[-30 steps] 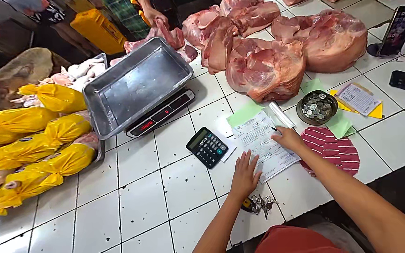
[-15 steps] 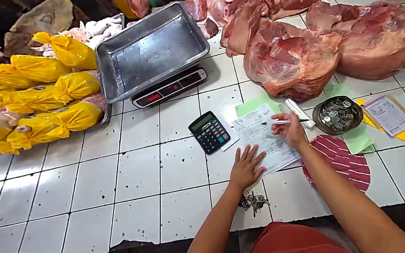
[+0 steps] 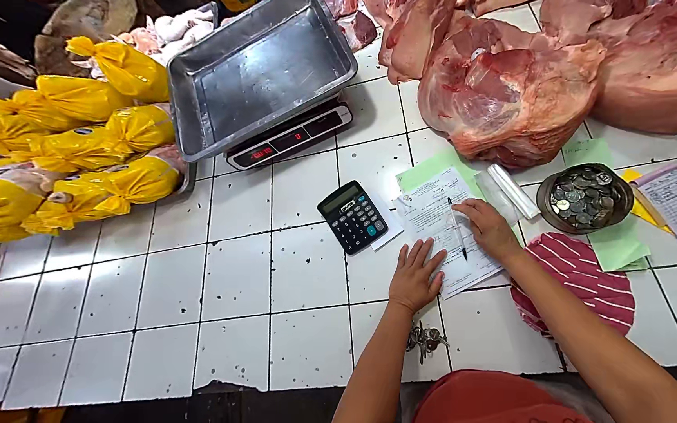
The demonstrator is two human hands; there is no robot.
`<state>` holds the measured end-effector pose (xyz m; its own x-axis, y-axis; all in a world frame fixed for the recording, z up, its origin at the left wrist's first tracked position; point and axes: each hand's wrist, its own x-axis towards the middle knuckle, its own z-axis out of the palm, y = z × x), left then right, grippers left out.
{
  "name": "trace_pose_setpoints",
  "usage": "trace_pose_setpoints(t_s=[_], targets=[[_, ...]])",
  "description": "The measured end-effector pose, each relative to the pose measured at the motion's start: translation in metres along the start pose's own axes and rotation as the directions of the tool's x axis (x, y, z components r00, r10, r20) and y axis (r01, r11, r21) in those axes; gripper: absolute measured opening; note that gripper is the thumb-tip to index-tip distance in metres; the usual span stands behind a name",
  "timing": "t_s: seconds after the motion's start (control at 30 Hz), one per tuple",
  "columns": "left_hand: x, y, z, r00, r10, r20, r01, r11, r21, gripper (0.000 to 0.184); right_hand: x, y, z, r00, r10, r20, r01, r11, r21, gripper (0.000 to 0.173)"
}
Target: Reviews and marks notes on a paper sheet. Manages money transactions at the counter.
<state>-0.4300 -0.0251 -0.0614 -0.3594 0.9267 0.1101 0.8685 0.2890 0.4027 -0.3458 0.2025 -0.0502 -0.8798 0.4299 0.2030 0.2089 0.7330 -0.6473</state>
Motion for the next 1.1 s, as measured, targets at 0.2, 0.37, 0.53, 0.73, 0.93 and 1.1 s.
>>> trace_pose_setpoints(t_s=[0.2,0.37,0.53,0.73,0.93,1.1], targets=[[-0.001,0.000,0.001,1.000,0.000,-0.026,0.000,1.000,-0.001,0.044,0.026,-0.065,-0.028,0.520,0.554,0.650,-0.398,0.831,-0.389,0.064],[0.000,-0.001,0.001,0.999,0.001,-0.047,-0.001,1.000,-0.003,0.043,0.036,-0.046,-0.026,0.569,0.372,0.733,-0.626,0.774,0.093,0.021],[0.005,-0.005,0.000,0.999,-0.022,-0.044,0.021,1.000,-0.020,0.041,0.032,-0.030,0.001,0.888,0.356,0.291,-0.460,0.685,0.565,0.007],[0.007,-0.006,0.000,0.998,-0.013,-0.060,0.013,1.000,0.005,0.041,0.039,-0.021,0.047,0.941,0.314,-0.123,-0.194,0.801,0.567,0.025],[0.007,-0.006,0.000,0.999,-0.013,-0.047,0.012,1.000,-0.018,0.041,0.035,-0.024,0.049,0.964,0.242,-0.114,-0.194,0.925,0.327,0.023],[0.008,-0.007,-0.001,0.998,-0.008,-0.055,0.007,1.000,-0.011,0.041,0.035,-0.024,0.048,0.965,0.221,-0.141,-0.172,0.940,0.296,0.023]])
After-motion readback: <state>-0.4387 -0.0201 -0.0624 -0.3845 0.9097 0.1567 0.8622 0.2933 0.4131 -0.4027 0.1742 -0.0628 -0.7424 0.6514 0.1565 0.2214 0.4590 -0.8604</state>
